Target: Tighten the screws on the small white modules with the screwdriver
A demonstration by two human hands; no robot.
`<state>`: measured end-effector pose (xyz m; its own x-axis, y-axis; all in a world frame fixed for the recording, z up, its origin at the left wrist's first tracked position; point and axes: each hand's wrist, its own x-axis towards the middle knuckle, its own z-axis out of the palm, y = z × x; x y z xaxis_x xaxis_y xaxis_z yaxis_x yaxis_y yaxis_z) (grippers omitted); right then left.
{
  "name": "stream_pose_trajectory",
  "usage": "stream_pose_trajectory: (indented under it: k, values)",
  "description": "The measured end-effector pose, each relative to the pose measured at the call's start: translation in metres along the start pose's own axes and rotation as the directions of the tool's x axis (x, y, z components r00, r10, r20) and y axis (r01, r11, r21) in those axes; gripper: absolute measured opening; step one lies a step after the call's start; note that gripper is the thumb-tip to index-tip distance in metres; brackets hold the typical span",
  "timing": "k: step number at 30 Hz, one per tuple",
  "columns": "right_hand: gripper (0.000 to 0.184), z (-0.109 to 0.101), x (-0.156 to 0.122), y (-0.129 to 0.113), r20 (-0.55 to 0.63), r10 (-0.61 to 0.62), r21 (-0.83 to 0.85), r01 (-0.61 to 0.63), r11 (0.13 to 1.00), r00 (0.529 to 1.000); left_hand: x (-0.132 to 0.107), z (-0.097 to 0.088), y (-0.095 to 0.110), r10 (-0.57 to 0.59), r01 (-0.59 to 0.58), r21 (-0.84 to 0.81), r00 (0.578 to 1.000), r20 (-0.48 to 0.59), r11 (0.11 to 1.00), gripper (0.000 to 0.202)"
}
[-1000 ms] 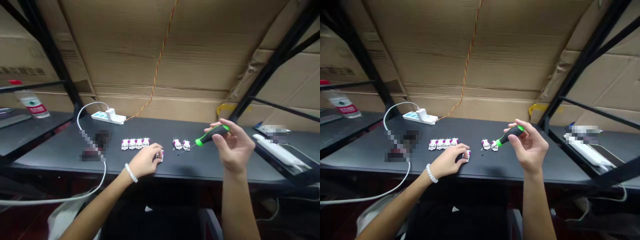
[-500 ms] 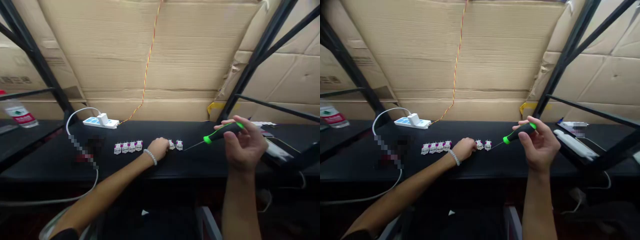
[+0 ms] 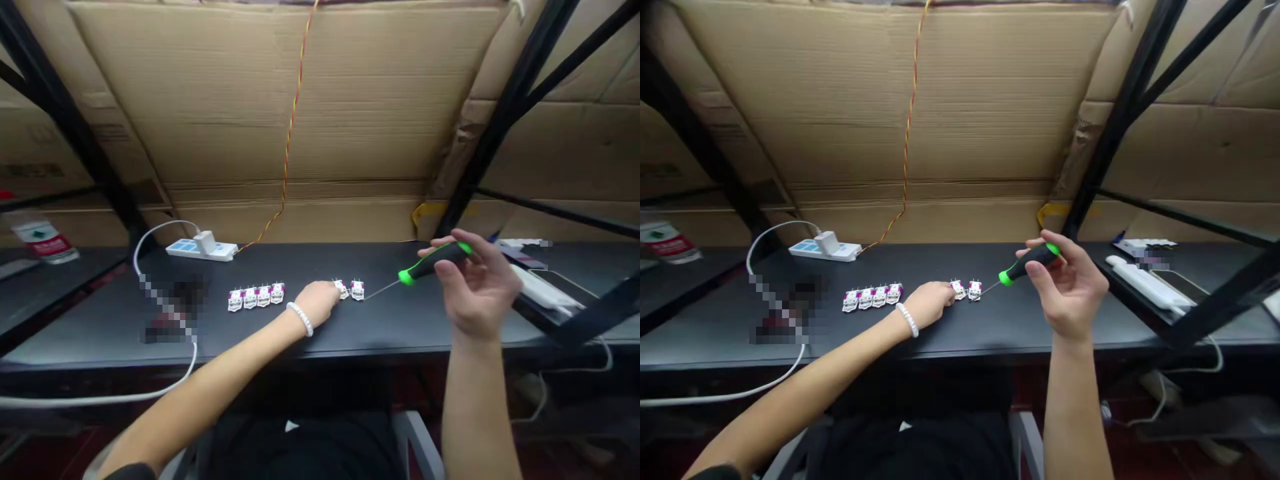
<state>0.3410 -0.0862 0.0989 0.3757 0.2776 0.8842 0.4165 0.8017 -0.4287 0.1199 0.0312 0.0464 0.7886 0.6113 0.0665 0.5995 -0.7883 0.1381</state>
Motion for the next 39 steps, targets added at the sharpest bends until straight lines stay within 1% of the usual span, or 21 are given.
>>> stream_pose_trajectory:
  k: [4,6,9,12,14,17,19,23,25,28,32,34,36,39]
  values:
    - [0.041,0.001,0.001,0.000,0.010,0.011,0.000,-0.011,1.000,1.000,-0.003,-0.002,0.002,0.138,-0.139,0.028,0.989,0.054,0.990,0.023]
    - [0.041,0.001,0.000,-0.001,0.009,0.005,-0.009,-0.005,1.000,1.000,-0.004,-0.003,0.002,0.164,-0.167,0.036,0.984,0.062,0.985,0.024]
    - [0.041,0.002,0.000,-0.003,0.017,0.002,-0.022,-0.002,1.000,1.000,-0.008,-0.007,0.000,0.124,-0.124,0.008,0.992,0.016,0.992,0.022]
    - [0.041,0.002,0.000,-0.005,0.026,0.008,-0.021,-0.008,1.000,1.000,-0.015,-0.013,-0.006,0.049,-0.054,-0.070,0.996,-0.081,0.996,0.016]
    - [0.041,0.002,-0.001,-0.005,0.031,0.009,-0.018,-0.008,1.000,0.999,-0.022,-0.017,-0.012,0.011,-0.025,-0.117,0.992,-0.124,0.993,0.015]
    - [0.041,0.004,-0.001,-0.005,0.043,0.018,-0.017,-0.017,1.000,0.999,-0.029,-0.019,-0.023,-0.002,-0.020,-0.148,0.989,-0.145,0.989,0.015]
    - [0.041,0.005,-0.002,-0.005,0.053,0.019,-0.020,-0.018,1.000,0.998,-0.031,-0.019,-0.030,-0.005,-0.017,-0.157,0.990,-0.140,0.987,0.017]
    - [0.041,0.006,-0.003,-0.006,0.090,0.025,-0.036,-0.022,0.999,0.996,-0.033,-0.020,-0.041,0.001,-0.033,-0.215,0.989,-0.150,0.976,0.026]
    - [0.042,0.006,-0.003,-0.007,0.099,0.037,-0.046,-0.033,0.998,0.994,-0.038,-0.021,-0.044,0.014,-0.059,-0.255,0.984,-0.175,0.965,0.025]
    - [0.041,0.005,-0.003,-0.008,0.104,0.036,-0.054,-0.031,0.998,0.994,-0.055,-0.023,-0.047,0.016,-0.080,-0.327,0.981,-0.194,0.941,0.021]
    - [0.041,0.006,-0.003,-0.008,0.124,0.021,-0.045,-0.016,0.999,0.992,-0.082,-0.021,-0.050,0.002,-0.068,-0.414,0.987,-0.159,0.908,0.019]
    - [0.042,0.008,-0.004,-0.008,0.132,0.025,-0.040,-0.020,0.999,0.991,-0.091,-0.018,-0.053,0.009,-0.074,-0.421,0.988,-0.155,0.904,0.020]
    - [0.042,0.010,-0.004,-0.008,0.141,0.029,-0.040,-0.023,0.999,0.990,-0.096,-0.015,-0.056,0.023,-0.091,-0.419,0.986,-0.166,0.904,0.019]
    - [0.042,0.011,-0.005,-0.009,0.155,0.032,-0.050,-0.025,0.998,0.987,-0.096,-0.009,-0.057,0.048,-0.135,-0.430,0.977,-0.206,0.893,0.018]
